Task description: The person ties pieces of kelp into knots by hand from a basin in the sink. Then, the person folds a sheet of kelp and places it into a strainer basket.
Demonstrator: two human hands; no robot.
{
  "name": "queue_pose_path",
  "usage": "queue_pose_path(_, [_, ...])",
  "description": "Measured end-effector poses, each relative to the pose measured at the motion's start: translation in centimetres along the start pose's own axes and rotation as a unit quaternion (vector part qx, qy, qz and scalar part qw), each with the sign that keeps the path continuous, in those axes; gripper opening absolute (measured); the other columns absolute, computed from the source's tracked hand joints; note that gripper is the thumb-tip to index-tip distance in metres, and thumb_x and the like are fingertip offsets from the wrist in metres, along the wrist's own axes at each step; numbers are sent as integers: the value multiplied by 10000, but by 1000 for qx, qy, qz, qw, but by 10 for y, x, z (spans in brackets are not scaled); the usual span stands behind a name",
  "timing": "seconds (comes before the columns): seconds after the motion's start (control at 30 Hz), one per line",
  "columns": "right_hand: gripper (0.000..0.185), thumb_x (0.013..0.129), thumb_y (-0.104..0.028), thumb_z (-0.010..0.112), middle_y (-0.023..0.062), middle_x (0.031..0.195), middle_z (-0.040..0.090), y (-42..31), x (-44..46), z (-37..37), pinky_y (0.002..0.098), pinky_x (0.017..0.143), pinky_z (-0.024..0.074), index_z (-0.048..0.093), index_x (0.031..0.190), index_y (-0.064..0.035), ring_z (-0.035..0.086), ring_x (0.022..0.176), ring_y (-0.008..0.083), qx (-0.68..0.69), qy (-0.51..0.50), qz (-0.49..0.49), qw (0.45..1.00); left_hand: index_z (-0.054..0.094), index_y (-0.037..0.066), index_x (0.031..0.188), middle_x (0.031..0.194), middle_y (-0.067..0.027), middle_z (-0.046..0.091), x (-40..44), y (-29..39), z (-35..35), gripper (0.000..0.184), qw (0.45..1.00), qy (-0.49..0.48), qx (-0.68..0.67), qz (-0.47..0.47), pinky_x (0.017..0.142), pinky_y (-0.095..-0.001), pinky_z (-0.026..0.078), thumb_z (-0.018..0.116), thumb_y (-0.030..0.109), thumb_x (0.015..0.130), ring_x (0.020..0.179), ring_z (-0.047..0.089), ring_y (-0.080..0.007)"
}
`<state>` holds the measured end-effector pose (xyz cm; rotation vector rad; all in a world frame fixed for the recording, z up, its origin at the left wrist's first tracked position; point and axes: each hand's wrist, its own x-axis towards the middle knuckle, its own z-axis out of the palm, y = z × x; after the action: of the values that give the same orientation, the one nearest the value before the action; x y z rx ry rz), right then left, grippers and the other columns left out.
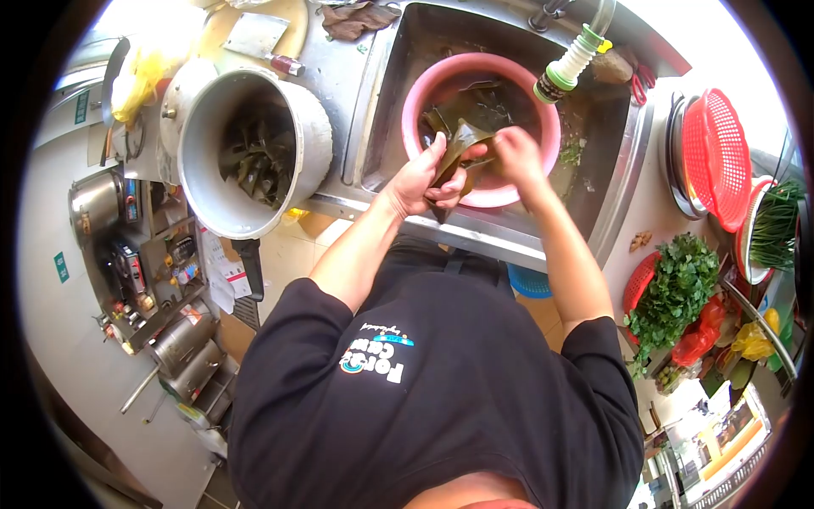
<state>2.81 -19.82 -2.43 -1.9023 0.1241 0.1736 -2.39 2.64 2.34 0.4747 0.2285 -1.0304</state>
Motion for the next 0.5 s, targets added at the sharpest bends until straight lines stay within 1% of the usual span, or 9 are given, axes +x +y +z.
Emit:
queue_pose_path(0.1, [204,907,-193,578,198,889,658,5,-25,27,400,762,492,649,968,-12,648,836,336,-95,-169,18,981,551,54,1060,580,-18,471,8,0,5,602,994,26,7,102,406,-232,290,232,563,1015,365,278,-71])
queue_pose_path(0.17, [259,927,-251,540,217,889,655,-13,-42,30,414,761,485,654,979,-25,642,848,369,-113,-226,45,966,561,54,967,589,-24,493,14,-2,6,439,982,145,70,103,388,-241,285,309,407,1028,373,305,-75])
queue_pose_path(0.2, [259,927,-251,540,217,889,655,-15,-44,28,414,761,485,654,979,-25,642,848,369,-115,-230,45,965,568,55,927,590,-23,497,15,-1,15,383,964,211,109,115,378,-243,270,335,343,1025,374,302,-74])
queue_pose_path(0.23, [261,933,-256,535,212,891,658,-16,-46,25,414,754,485,657,979,-30,645,843,362,-98,-218,45,970,554,21,1154,767,-64,604,15,-5,-6,305,964,156,161,141,467,-256,396,363,210,1010,486,457,-87])
queue_pose_path(0.27, [265,938,-261,530,206,893,662,-19,-47,23,415,746,485,661,978,-34,648,839,355,-82,-206,46,974,554,21,1154,767,-64,604,17,-10,-10,305,964,157,159,143,467,-256,396,363,210,1010,486,457,-87])
queue_pose_path(0.33, [316,954,-314,537,198,865,663,-36,-46,15,404,720,486,662,965,-24,656,810,326,-76,-200,22,977,552,-20,1238,1047,-113,653,24,-19,-4,324,837,254,410,257,736,-269,508,428,135,981,860,626,-135])
queue_pose_path(0.37, [353,957,-345,541,198,847,657,-39,-44,11,392,717,486,660,967,-12,653,797,303,-87,-243,28,966,534,-40,1283,1214,-132,613,25,-22,-2,368,844,267,409,223,1003,-305,425,455,104,953,1150,568,-214])
queue_pose_path(0.47, [432,957,-400,559,151,827,665,-42,-46,8,360,714,487,651,995,20,626,775,215,-112,-301,45,946,581,-31,1246,1158,-109,635,37,-41,-21,325,836,227,422,268,877,-287,498,512,86,950,1013,621,-163])
queue_pose_path(0.5, [414,957,-387,564,123,848,671,-45,-45,8,342,718,490,650,1010,15,621,787,188,-6,-313,136,940,581,-31,1246,1158,-109,635,33,-38,-16,325,836,226,422,267,877,-287,498,512,86,950,1013,621,-163])
